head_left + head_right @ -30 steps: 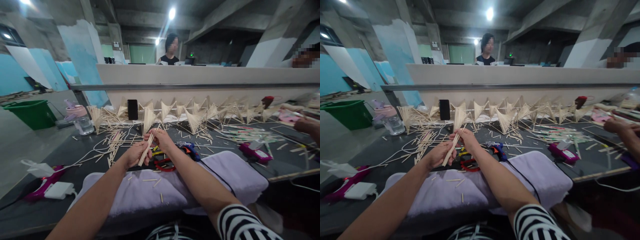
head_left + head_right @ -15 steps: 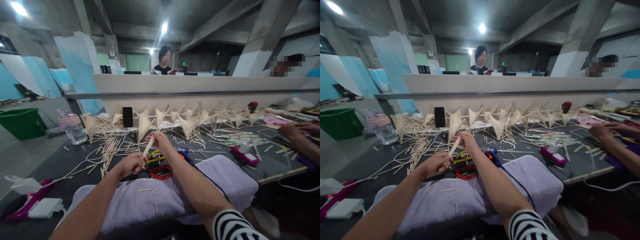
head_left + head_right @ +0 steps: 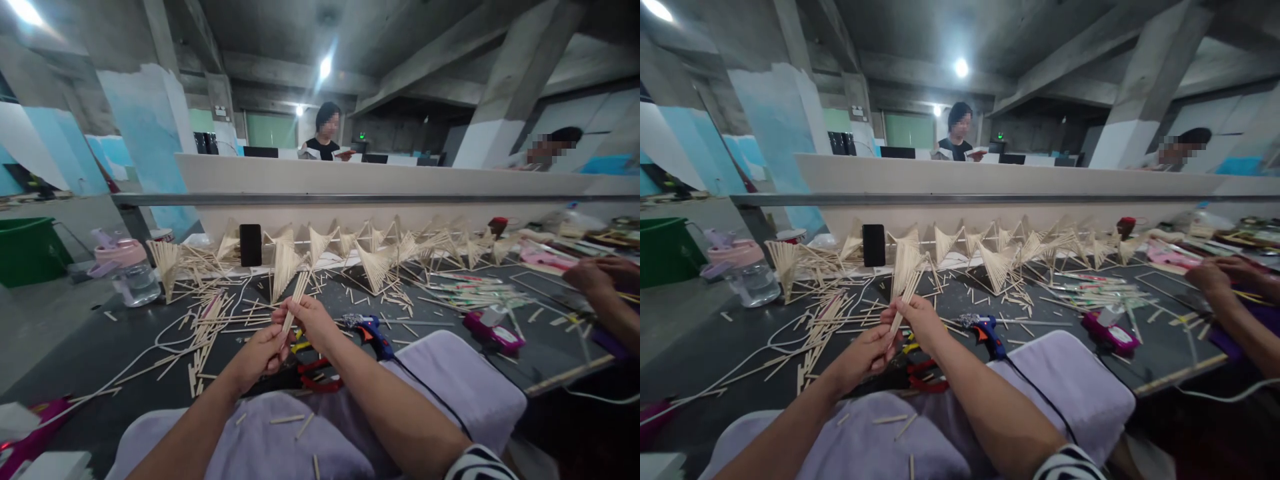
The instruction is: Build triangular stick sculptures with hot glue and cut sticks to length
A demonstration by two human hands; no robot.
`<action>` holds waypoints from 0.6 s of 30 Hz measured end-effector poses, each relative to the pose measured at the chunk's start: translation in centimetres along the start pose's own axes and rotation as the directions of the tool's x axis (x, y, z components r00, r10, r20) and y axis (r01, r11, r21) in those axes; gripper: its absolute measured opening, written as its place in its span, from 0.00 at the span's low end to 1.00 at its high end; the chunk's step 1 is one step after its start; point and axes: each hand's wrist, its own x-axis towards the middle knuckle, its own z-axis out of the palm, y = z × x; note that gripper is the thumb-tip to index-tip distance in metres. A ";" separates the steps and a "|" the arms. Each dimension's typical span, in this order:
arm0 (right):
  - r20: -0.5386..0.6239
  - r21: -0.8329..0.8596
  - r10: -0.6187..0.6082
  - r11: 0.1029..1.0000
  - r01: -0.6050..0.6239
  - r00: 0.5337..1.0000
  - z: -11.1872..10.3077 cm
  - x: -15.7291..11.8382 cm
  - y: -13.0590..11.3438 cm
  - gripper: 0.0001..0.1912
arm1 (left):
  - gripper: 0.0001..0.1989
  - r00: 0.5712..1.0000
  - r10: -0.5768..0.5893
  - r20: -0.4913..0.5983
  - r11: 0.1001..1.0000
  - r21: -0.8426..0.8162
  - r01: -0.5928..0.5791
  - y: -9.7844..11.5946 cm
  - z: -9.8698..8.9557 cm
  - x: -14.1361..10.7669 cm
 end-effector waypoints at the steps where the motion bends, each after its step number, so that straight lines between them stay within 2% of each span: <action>1: 0.014 -0.001 0.022 1.000 -0.022 1.000 -0.1 0.0 -0.2 0.17 | 0.14 1.000 -0.003 0.004 1.000 -0.017 0.003 -0.2 -0.1 0.0; 6: 0.025 0.018 0.132 0.991 -0.133 0.991 -0.3 0.0 -0.6 0.17 | 0.16 0.999 -0.023 -0.045 1.000 0.007 0.024 -0.4 0.1 0.1; 9: 0.014 0.040 0.134 0.990 -0.134 0.991 -0.6 0.1 -0.3 0.15 | 0.17 0.995 -0.045 -0.083 0.998 0.036 0.048 -0.7 0.2 0.3; 14: 0.064 0.067 0.138 0.988 -0.142 0.988 -1.2 0.4 0.1 0.13 | 0.17 0.988 -0.135 -0.077 0.991 0.008 0.136 -1.7 0.1 1.0; 18: 0.094 -0.126 0.121 0.986 -0.109 0.988 -2.1 0.7 -0.3 0.15 | 0.17 0.969 -0.237 -0.064 0.971 0.026 0.239 -1.6 -0.2 1.2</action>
